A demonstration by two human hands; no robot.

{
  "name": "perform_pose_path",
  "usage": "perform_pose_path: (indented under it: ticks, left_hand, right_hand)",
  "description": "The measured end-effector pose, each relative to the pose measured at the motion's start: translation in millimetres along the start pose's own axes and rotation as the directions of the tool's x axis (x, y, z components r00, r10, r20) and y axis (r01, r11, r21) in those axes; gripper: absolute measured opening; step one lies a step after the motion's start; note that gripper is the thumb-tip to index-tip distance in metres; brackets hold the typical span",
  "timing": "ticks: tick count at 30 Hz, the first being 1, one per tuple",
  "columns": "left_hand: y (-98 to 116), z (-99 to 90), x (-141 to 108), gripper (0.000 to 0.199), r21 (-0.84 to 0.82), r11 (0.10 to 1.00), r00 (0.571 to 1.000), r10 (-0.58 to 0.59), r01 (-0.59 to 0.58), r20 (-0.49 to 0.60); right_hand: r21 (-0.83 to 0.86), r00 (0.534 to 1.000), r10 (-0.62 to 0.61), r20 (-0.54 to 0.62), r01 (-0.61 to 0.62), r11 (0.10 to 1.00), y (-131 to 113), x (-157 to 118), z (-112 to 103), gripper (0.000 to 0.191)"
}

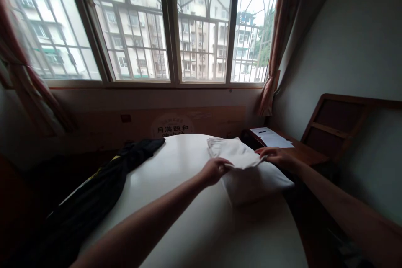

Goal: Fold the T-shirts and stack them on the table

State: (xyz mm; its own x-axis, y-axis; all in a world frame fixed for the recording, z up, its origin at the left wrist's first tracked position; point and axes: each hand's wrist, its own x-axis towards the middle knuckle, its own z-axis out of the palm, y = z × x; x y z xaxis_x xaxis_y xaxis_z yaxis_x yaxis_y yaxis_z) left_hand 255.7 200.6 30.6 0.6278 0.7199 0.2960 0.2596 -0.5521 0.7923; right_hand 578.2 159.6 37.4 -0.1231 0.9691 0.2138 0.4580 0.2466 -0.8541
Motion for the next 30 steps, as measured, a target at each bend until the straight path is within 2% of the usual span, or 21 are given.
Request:
perform_pose_path:
  ticks: [2,5,13,15,17,20,22,25,27,30]
  left_hand:
    - [-21.5,28.2,-20.8,0.033,0.079,0.997,0.997,0.013,-0.019,0.072]
    - [-32.5,48.3,-36.0,0.041,0.145,0.984,0.991,0.095,-0.108,0.099]
    - [-6.1,45.1,-39.5,0.027,0.332,0.913,0.970,0.240,-0.237,0.032]
    - [-4.0,46.5,-41.8,0.025,0.362,0.891,0.961,0.263,-0.275,0.085]
    - [-4.6,47.4,-45.1,0.021,0.396,0.860,0.946,0.267,-0.321,0.185]
    - [-4.3,45.0,-51.7,0.024,0.461,0.821,0.933,0.226,-0.337,0.280]
    - [-2.0,43.1,-55.8,0.032,0.460,0.812,0.922,0.231,-0.358,0.310]
    - [-0.8,47.2,-57.6,0.043,0.429,0.806,0.904,0.287,-0.407,0.317]
    - [-5.3,55.4,-55.9,0.045,0.437,0.793,0.898,0.304,-0.424,0.319]
    - [-17.8,69.1,-53.4,0.050,0.451,0.775,0.887,0.307,-0.443,0.344]
  right_hand:
    - [-0.132,0.998,0.009,0.058,-0.001,0.991,31.5,-21.1,8.8,0.018]
    - [-0.264,0.999,0.003,0.054,0.011,0.964,52.1,-39.2,14.1,0.020]
    - [-0.336,0.994,-0.098,-0.037,0.080,0.938,30.4,-45.9,2.4,0.019]
    - [-0.374,0.997,-0.079,-0.010,0.070,0.925,31.0,-51.2,-0.8,0.020]
    - [-0.422,0.998,-0.030,0.058,0.052,0.905,32.9,-57.1,-2.8,0.021]
    - [-0.475,0.983,0.065,0.172,0.025,0.880,27.7,-58.3,-3.1,0.026]
    - [-0.514,0.973,0.067,0.220,0.057,0.856,15.5,-48.1,0.5,0.031]
    - [-0.542,0.971,-0.092,0.219,0.199,0.816,-9.2,-12.8,18.1,0.037]
    - [-0.544,0.955,-0.187,0.230,0.285,0.789,-21.3,20.5,39.2,0.041]
    - [-0.612,0.936,-0.186,0.300,0.338,0.715,-23.9,73.7,78.2,0.043]
